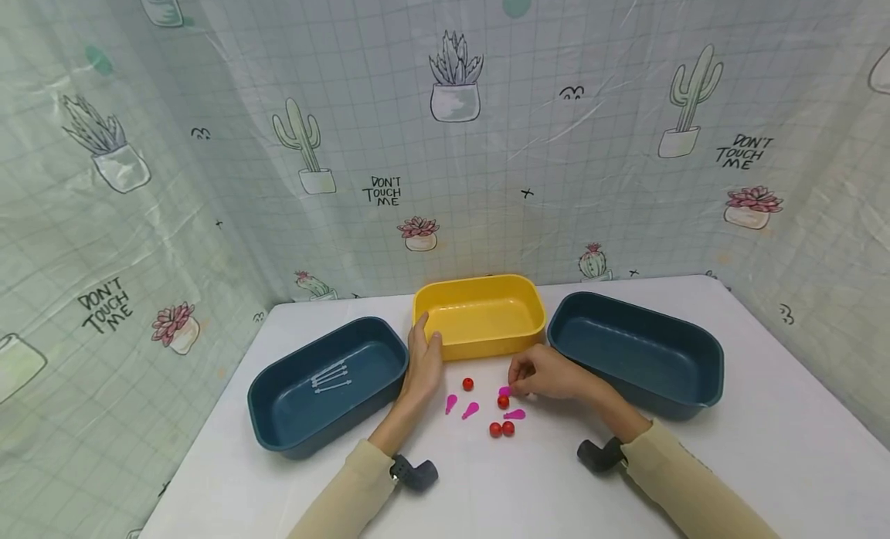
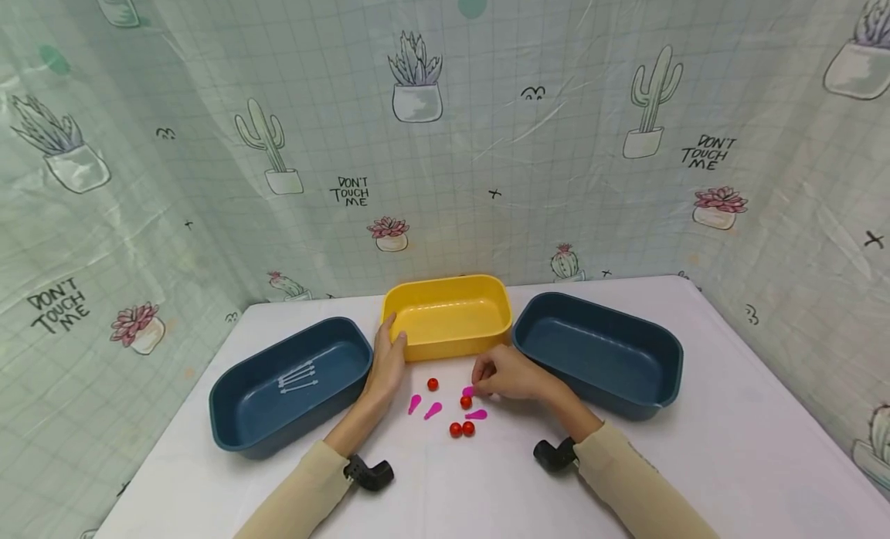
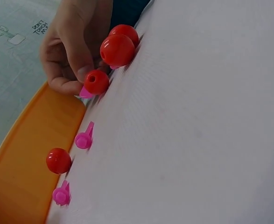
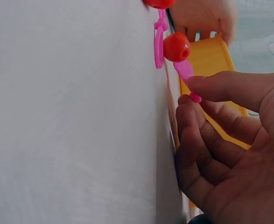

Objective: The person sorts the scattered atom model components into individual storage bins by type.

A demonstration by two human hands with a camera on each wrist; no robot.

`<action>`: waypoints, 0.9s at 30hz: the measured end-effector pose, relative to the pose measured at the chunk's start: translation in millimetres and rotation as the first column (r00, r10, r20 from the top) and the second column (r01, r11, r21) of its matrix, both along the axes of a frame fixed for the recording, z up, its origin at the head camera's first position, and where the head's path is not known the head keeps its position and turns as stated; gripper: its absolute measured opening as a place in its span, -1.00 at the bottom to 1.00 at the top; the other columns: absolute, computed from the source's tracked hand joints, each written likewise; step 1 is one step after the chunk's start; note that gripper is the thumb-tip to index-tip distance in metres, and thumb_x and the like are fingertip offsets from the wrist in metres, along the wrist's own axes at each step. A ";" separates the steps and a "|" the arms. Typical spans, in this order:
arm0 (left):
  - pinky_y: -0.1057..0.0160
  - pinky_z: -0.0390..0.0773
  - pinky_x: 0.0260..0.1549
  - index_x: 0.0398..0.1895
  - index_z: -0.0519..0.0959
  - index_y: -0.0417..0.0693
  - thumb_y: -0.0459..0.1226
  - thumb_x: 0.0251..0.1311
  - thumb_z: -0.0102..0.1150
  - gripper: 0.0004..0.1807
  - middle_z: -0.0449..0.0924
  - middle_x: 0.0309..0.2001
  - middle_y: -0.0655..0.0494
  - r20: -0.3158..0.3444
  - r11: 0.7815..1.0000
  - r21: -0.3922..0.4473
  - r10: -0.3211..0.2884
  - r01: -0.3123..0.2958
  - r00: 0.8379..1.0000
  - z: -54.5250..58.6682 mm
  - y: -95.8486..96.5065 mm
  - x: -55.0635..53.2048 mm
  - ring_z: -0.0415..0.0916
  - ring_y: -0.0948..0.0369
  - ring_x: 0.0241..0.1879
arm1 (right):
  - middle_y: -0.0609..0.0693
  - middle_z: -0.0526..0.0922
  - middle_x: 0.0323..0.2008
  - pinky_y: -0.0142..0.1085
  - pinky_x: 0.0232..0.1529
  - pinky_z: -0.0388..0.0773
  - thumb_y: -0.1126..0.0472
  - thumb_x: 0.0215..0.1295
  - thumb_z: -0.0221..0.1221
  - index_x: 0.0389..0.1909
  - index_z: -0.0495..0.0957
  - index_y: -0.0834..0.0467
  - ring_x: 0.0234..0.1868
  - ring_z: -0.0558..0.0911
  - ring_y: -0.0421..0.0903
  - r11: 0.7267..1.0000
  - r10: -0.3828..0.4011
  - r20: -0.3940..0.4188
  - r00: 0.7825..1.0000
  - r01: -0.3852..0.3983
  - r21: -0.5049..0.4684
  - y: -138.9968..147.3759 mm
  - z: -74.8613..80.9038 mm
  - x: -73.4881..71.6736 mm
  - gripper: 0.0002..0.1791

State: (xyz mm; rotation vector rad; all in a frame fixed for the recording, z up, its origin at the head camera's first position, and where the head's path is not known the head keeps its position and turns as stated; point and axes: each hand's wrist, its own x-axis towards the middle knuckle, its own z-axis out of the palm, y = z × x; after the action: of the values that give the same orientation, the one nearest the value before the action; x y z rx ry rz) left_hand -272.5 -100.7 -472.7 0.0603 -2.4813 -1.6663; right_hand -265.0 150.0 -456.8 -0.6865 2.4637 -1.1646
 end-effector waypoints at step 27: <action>-0.11 -0.22 0.65 0.69 -0.19 0.05 -0.12 0.62 -0.24 -0.30 -0.29 0.71 0.03 -0.062 0.993 0.107 -0.037 0.043 0.997 -7.7 -2.9 -5.3 -0.23 0.02 0.68 | 0.21 0.79 -0.18 -0.37 -0.01 0.70 0.27 0.36 0.30 -0.15 0.72 0.28 -0.14 0.76 0.16 0.930 0.016 -0.060 0.998 -0.037 -0.365 -5.3 30.4 5.6 -0.84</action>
State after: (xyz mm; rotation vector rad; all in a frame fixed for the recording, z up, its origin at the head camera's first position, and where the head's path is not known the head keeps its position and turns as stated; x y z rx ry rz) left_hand -277.8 -103.7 -480.4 -0.0272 -2.3623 -1.7903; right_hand -259.3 144.6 -426.4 -0.8597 2.2913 -1.6382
